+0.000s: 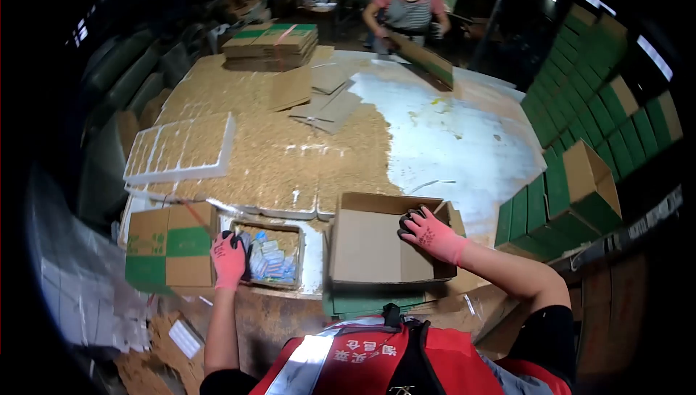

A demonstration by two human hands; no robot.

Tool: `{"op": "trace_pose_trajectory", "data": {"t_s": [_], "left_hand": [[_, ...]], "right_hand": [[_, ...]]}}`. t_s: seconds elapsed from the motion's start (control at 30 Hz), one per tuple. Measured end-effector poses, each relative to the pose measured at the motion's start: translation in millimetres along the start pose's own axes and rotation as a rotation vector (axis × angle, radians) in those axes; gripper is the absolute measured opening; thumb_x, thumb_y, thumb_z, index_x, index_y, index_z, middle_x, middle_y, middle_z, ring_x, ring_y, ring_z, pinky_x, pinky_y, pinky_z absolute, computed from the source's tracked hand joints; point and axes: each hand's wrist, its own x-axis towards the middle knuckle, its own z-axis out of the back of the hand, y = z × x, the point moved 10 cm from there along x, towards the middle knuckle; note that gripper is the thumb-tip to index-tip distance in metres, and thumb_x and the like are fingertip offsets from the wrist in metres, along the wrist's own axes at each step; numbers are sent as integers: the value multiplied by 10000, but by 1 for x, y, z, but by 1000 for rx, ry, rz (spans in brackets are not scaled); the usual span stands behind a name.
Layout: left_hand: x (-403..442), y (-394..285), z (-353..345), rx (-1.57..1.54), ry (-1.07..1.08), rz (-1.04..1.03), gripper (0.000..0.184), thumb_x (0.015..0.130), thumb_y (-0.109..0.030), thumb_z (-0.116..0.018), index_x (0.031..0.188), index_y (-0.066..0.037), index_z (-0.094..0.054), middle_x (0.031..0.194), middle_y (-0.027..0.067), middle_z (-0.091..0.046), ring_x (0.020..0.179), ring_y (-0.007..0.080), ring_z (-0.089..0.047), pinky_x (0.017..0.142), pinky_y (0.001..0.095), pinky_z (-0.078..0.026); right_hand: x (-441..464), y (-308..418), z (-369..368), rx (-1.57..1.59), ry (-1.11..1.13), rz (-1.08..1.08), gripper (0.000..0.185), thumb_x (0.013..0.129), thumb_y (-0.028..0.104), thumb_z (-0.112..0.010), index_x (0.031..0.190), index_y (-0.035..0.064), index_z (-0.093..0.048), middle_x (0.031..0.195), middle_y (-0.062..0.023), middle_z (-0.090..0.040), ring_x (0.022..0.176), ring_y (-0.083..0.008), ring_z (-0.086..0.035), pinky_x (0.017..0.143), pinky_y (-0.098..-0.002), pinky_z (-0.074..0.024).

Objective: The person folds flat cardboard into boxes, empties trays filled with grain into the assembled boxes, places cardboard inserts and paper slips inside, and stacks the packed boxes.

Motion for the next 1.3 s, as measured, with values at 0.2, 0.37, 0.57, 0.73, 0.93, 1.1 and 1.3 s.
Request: {"op": "trace_pose_trajectory", "data": {"t_s": [0.2, 0.37, 0.57, 0.73, 0.93, 1.1, 1.3], "left_hand": [[-79, -290, 71, 59, -97, -679, 379, 826, -156, -607, 1198, -86, -589, 1262, 147, -551, 1138, 339, -524, 992, 422, -390], [-124, -346, -85, 423, 638, -1047, 438, 823, -181, -610, 1248, -88, -551, 1272, 166, -534, 1178, 330, -517, 1023, 444, -389], [-33, -226, -24, -800, 566, -321, 560, 849, 38, -544, 1395, -47, -456, 1363, 121, -531, 1230, 235, -529, 1045, 341, -425], [-88, -203, -151, -856, 869, -190, 455, 953, -157, -575, 1374, -13, -479, 1276, 63, -587, 1149, 130, -537, 973, 301, -451], [-96, -165, -220, -1382, 892, 197, 447, 916, -262, -660, 1282, -40, -533, 1098, 55, -646, 958, 176, -626, 847, 324, -525], [-137, -297, -123, -1600, 1218, 169, 582, 953, -464, -502, 1371, -60, -469, 1299, 125, -572, 1196, 279, -552, 1023, 448, -443], [-183, -485, -91, -1862, 1741, 474, 653, 966, -431, -490, 1468, -44, -330, 1477, 139, -404, 1335, 304, -412, 1119, 440, -342]], "right_hand": [[-37, -10, 61, 81, 65, -33, 451, 819, 174, -610, 1262, 114, -552, 1328, -146, -484, 1281, -357, -426, 1087, -530, -308], [-81, -57, 79, 245, -220, -177, 356, 763, 170, -655, 1107, 94, -607, 1114, -102, -559, 1132, -293, -505, 1001, -465, -374], [-113, -63, -112, 2021, -129, -432, 562, 906, 237, -629, 1396, 34, -443, 1275, -113, -596, 1086, -188, -602, 841, -320, -529], [-70, -7, -142, 1524, -317, -998, 937, 714, 370, -812, 1415, 20, -299, 1349, -216, -478, 1209, -326, -508, 1009, -397, -431], [-61, 13, -139, 2010, -516, -1022, 963, 858, 205, -713, 1538, 86, -42, 1332, -121, -494, 1054, -160, -543, 829, -288, -487], [-122, -65, -8, 1910, -923, -768, 884, 774, 198, -777, 1486, 10, -287, 1407, -159, -454, 1269, -234, -445, 1070, -340, -363], [-349, -161, 80, 1420, -1010, -936, 487, 870, 181, -638, 1330, 55, -539, 1295, -119, -571, 1154, -210, -549, 967, -322, -447]]}}
